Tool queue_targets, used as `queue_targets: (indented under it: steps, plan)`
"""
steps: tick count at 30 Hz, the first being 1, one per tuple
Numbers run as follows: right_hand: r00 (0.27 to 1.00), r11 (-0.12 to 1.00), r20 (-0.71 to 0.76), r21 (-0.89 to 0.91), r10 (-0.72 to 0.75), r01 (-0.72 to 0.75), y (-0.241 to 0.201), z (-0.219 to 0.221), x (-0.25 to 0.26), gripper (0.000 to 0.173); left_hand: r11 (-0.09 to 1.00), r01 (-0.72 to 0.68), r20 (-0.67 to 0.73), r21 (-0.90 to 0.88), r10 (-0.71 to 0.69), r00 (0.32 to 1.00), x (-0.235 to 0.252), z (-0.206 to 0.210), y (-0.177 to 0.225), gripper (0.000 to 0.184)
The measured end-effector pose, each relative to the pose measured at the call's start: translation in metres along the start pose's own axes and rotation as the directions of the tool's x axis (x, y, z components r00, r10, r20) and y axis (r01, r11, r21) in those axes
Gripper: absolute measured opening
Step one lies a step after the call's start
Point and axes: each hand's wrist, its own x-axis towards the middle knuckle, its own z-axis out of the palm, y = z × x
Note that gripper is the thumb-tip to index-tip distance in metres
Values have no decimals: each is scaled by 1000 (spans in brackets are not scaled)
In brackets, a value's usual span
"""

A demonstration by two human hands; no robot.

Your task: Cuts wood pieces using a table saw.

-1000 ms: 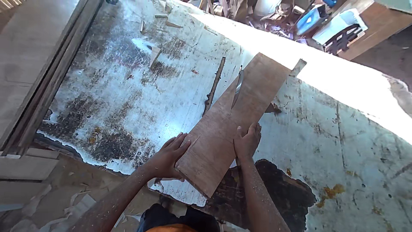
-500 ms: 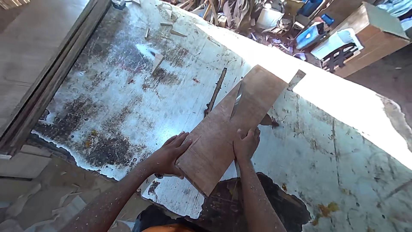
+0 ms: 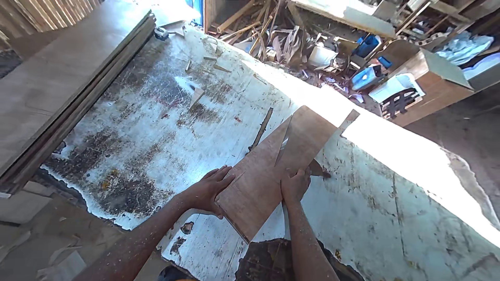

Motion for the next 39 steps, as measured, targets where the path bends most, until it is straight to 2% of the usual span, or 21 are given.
queue_targets:
  steps: [11, 19, 22, 25, 28, 31, 36, 39]
  plan:
    - [1000, 999, 1, -43, -7, 7, -3, 5, 30, 53, 1000, -2, 5, -13, 3, 1000, 27, -8, -8, 132]
    - [999, 995, 28, -101, -17, 19, -2, 7, 35, 60, 1000, -7, 18, 18, 7, 1000, 34, -16, -3, 134]
    - [997, 994, 67, -96, -43, 50, 1, 2, 37, 62, 995, 38, 45, 97, -43, 998, 36, -19, 6, 134]
    - [985, 981, 121, -138, -120, 136, 7, -9, 39, 61, 984, 99, 64, 147, -109, 992, 31, -25, 19, 125]
    - [965, 955, 163, -183, -205, 234, 21, -18, 30, 62, 982, 145, 15, 117, -148, 989, 9, -16, 29, 108]
    - [961, 958, 167, -150, -220, 246, 28, -29, -1, 59, 981, 166, -5, 102, -166, 986, -25, -4, 39, 105]
    - [959, 965, 198, -125, -201, 228, 40, -51, -96, 61, 974, 190, 10, 120, -192, 981, -111, 23, 64, 98]
    - [961, 962, 217, -171, -174, 213, 48, -67, -157, 64, 981, 170, -11, 94, -169, 986, -172, 46, 72, 96]
